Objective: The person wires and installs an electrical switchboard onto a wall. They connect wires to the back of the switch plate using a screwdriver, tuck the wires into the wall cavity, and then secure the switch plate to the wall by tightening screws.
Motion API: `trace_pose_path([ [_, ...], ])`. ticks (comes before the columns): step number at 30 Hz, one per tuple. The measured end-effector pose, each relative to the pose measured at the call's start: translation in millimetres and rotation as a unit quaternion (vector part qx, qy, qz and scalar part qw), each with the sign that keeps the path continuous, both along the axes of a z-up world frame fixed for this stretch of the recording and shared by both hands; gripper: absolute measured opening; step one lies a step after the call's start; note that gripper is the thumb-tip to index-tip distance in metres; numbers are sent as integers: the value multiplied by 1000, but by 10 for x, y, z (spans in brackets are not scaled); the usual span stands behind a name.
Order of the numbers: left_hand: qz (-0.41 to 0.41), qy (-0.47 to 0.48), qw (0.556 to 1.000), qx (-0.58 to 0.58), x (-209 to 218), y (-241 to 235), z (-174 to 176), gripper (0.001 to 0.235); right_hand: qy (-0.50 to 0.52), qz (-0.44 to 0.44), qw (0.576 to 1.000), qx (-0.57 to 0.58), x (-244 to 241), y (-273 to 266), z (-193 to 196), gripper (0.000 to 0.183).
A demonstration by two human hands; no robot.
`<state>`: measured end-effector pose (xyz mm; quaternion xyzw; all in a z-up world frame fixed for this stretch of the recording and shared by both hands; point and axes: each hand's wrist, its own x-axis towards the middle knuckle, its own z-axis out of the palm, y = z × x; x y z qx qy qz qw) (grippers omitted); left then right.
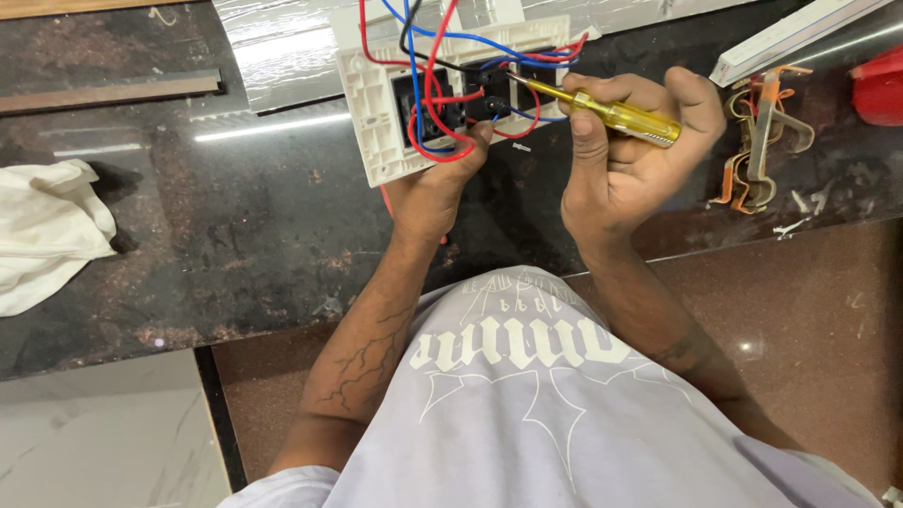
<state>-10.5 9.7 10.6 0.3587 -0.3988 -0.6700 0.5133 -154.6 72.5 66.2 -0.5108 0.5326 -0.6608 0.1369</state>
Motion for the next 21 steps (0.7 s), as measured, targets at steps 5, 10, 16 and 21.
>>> trace_pose_path([
  [5,-10,-10,1000,-12,3,9,-10,29,6,-15,1000,-7,23,81,100,60],
  [10,-26,39,999,-13,11,-5,-5,36,36,5,999,-2,36,133,171,58],
  [16,-21,60,998,-21,33,12,-7,37,67,5,997,31,52,188,160,57],
  [21,-27,73,997,-28,15,15,-23,38,-13,4,999,45,32,183,121,57],
])
